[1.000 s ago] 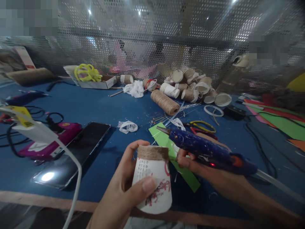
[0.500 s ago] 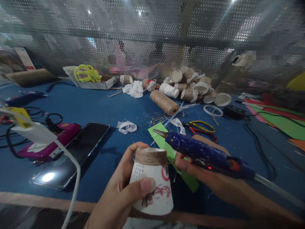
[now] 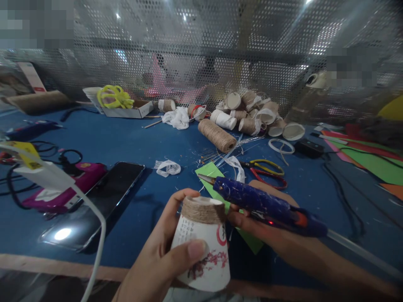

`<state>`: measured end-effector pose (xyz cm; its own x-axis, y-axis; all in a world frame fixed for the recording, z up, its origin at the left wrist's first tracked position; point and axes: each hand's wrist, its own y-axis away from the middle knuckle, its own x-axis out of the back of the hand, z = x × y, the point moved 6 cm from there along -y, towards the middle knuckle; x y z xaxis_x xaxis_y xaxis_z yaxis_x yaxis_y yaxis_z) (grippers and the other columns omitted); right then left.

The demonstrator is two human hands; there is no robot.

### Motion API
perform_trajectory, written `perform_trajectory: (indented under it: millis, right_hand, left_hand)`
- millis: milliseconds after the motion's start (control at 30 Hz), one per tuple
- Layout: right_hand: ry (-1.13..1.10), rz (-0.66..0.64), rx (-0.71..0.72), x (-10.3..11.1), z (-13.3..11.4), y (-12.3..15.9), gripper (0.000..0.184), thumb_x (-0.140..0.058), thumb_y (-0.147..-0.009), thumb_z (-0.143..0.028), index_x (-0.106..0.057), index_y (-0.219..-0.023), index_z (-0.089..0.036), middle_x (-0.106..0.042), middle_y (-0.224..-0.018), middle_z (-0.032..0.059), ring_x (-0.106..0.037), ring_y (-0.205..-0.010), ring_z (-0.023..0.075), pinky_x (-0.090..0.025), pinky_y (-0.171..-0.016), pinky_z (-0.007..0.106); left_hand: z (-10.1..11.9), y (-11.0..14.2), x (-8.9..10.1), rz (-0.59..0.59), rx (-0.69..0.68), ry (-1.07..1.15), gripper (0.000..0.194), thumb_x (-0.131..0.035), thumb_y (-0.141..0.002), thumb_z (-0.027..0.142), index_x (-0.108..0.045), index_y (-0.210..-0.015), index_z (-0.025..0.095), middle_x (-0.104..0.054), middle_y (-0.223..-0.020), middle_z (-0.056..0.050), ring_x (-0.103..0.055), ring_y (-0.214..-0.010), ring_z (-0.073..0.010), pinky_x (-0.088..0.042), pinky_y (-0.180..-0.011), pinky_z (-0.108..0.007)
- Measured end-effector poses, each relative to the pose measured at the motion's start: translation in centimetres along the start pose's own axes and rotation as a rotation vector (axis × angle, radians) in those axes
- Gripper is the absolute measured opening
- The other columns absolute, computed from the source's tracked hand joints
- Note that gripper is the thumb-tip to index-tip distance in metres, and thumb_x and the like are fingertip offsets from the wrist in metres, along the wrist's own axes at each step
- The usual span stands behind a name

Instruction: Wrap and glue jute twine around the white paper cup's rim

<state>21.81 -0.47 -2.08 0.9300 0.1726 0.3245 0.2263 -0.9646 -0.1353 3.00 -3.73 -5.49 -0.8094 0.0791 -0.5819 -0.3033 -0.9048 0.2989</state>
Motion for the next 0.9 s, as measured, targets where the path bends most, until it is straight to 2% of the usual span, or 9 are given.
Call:
perform_trajectory:
  millis: [167, 333, 400, 500, 567, 633, 800, 900]
  right_hand:
    - [-0.018, -0.024, -0.086, -0.3, 0.3, 0.2, 0.022, -0.085, -0.082, -0.04, -0.069, -0.084, -0.024, -0.069, -0.071, -0.0024, -0.062, -0.061, 0.0155, -0.05, -0.052, 0.024]
    - [-0.049, 0.034, -0.039, 0.1, 0.3, 0.0, 0.016, -0.085, -0.082, -0.038, -0.073, -0.087, -0.028, -0.074, -0.083, -0.0021, -0.069, -0.073, 0.018, -0.058, -0.064, 0.028]
    - [-0.03, 0.098, -0.046, 0.8, 0.4, -0.2, 0.017, -0.082, -0.084, -0.043, -0.075, -0.092, -0.029, -0.076, -0.088, -0.0009, -0.072, -0.08, 0.0203, -0.062, -0.072, 0.032]
    - [0.053, 0.281, -0.046, 2.6, 0.8, -0.6, 0.024, -0.082, -0.082, -0.051, -0.075, -0.09, -0.029, -0.077, -0.091, 0.0014, -0.074, -0.084, 0.0241, -0.063, -0.08, 0.039]
    - [0.093, 0.342, -0.029, 3.4, 1.2, -1.1, 0.023, -0.082, -0.082, -0.049, -0.073, -0.087, -0.028, -0.076, -0.09, 0.0016, -0.074, -0.085, 0.0248, -0.064, -0.08, 0.04]
    - [0.13, 0.368, -0.024, 4.0, 1.7, -1.8, 0.018, -0.079, -0.086, -0.044, -0.073, -0.093, -0.029, -0.077, -0.092, 0.001, -0.075, -0.087, 0.0245, -0.063, -0.082, 0.041]
    - [0.174, 0.272, -0.031, 3.9, 2.9, -4.1, 0.02, -0.078, -0.087, -0.04, -0.073, -0.1, -0.026, -0.08, -0.099, 0.0048, -0.076, -0.092, 0.0268, -0.062, -0.087, 0.043]
    - [0.182, 0.249, -0.01, 3.6, 2.9, -5.4, 0.02, -0.078, -0.085, -0.038, -0.073, -0.1, -0.025, -0.08, -0.1, 0.0048, -0.076, -0.092, 0.0264, -0.061, -0.088, 0.043]
  left_hand:
    - [-0.2, -0.1, 0.1, -0.056, -0.009, -0.054, 0.076, -0.094, -0.072, 0.036, -0.044, -0.13, 0.035, -0.081, -0.088, -0.001, -0.074, -0.073, -0.0189, -0.058, -0.066, -0.027]
    - [-0.3, 0.0, 0.2, -0.078, 0.009, -0.06, 0.078, -0.094, -0.074, 0.036, -0.043, -0.132, 0.037, -0.083, -0.091, -0.001, -0.076, -0.075, -0.0197, -0.058, -0.067, -0.027]
    - [-0.4, 0.1, 0.1, -0.096, 0.01, -0.058, 0.077, -0.093, -0.075, 0.038, -0.043, -0.132, 0.037, -0.084, -0.095, -0.002, -0.078, -0.08, -0.0214, -0.059, -0.071, -0.029]
    - [-0.5, 0.1, -0.1, -0.139, -0.004, -0.051, 0.075, -0.092, -0.075, 0.042, -0.046, -0.133, 0.035, -0.084, -0.103, -0.006, -0.078, -0.087, -0.025, -0.059, -0.075, -0.034]
    - [-0.5, 0.1, -0.1, -0.167, -0.018, -0.02, 0.075, -0.091, -0.075, 0.042, -0.048, -0.135, 0.034, -0.083, -0.111, -0.008, -0.078, -0.092, -0.027, -0.059, -0.077, -0.037]
    - [-0.5, 0.1, -0.1, -0.182, -0.036, 0.051, 0.073, -0.091, -0.074, 0.038, -0.051, -0.135, 0.034, -0.082, -0.117, -0.009, -0.079, -0.092, -0.027, -0.059, -0.076, -0.036]
    - [0.2, 0.7, -0.5, -0.164, -0.129, 0.229, 0.059, -0.089, -0.073, 0.032, -0.065, -0.127, 0.035, -0.084, -0.112, -0.006, -0.079, -0.087, -0.0256, -0.058, -0.069, -0.03]
    - [0.6, 1.4, -0.6, -0.128, -0.201, 0.289, 0.056, -0.088, -0.071, 0.032, -0.071, -0.124, 0.037, -0.083, -0.111, -0.006, -0.078, -0.089, -0.0273, -0.059, -0.065, -0.03]
